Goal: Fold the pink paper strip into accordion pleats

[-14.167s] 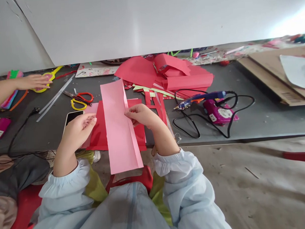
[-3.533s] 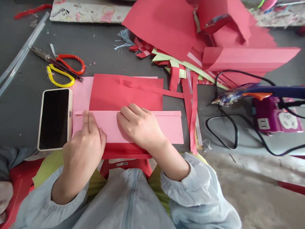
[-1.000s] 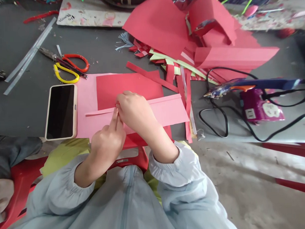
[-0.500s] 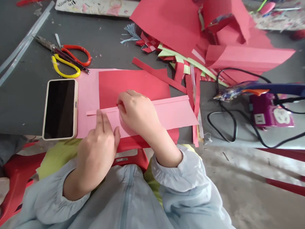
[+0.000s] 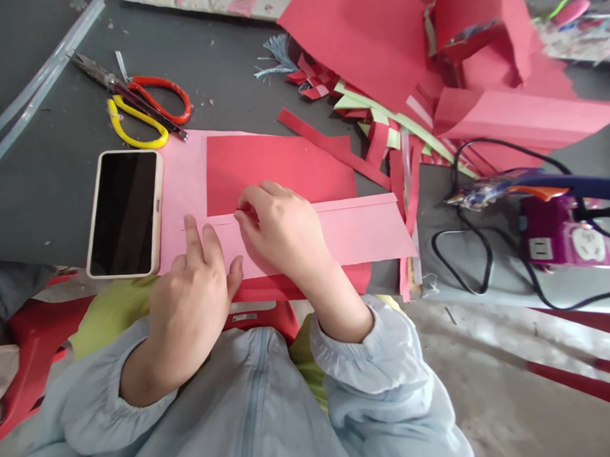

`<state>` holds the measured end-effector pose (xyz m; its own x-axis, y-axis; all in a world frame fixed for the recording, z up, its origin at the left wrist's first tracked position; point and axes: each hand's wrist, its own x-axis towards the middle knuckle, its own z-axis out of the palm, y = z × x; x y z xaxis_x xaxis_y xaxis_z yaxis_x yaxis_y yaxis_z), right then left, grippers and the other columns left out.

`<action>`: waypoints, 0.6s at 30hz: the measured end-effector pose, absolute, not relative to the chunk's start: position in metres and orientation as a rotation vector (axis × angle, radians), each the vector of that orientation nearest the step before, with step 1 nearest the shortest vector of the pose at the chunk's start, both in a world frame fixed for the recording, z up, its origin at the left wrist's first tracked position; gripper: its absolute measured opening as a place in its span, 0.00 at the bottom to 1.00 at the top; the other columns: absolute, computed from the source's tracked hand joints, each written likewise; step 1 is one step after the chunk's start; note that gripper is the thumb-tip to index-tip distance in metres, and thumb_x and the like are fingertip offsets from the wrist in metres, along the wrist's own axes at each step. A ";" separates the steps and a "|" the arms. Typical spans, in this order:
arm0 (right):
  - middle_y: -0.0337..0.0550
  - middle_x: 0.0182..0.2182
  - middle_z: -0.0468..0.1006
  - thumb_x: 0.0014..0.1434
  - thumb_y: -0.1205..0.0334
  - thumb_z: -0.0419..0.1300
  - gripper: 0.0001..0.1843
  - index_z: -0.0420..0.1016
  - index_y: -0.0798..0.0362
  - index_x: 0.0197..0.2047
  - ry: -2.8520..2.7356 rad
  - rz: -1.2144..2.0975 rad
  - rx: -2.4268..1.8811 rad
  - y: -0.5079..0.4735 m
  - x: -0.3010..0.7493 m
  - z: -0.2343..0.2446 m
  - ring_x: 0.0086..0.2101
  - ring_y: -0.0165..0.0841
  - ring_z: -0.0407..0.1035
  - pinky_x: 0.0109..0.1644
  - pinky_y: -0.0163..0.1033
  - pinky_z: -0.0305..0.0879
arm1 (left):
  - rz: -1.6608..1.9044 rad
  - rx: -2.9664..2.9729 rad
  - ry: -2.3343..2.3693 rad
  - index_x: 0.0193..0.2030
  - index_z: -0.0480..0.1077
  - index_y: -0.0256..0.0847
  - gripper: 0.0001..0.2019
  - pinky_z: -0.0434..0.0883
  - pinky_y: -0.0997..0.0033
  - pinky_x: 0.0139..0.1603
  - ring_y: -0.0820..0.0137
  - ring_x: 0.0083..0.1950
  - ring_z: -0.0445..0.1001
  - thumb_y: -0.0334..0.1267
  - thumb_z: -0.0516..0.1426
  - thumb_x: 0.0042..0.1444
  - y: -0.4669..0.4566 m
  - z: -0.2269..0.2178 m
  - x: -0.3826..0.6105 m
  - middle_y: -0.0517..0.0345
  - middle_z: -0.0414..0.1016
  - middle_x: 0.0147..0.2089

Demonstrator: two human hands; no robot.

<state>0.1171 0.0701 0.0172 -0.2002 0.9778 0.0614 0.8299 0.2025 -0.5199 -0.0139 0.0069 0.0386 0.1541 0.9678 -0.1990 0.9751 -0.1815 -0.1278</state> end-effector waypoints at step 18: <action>0.42 0.30 0.76 0.58 0.67 0.56 0.06 0.75 0.54 0.36 -2.098 0.547 -1.660 0.070 0.118 0.014 0.31 0.32 0.66 0.34 0.37 0.58 | -0.456 2.296 2.008 0.69 0.55 0.20 0.29 0.73 0.69 0.22 0.65 0.29 0.79 0.42 0.43 0.68 0.008 0.041 -0.008 0.20 0.49 0.70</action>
<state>0.1181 0.0705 0.0144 -0.2083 0.9753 0.0741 0.8151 0.2150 -0.5380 -0.0085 0.0081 0.0412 0.1090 0.9602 -0.2573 0.9771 -0.1511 -0.1498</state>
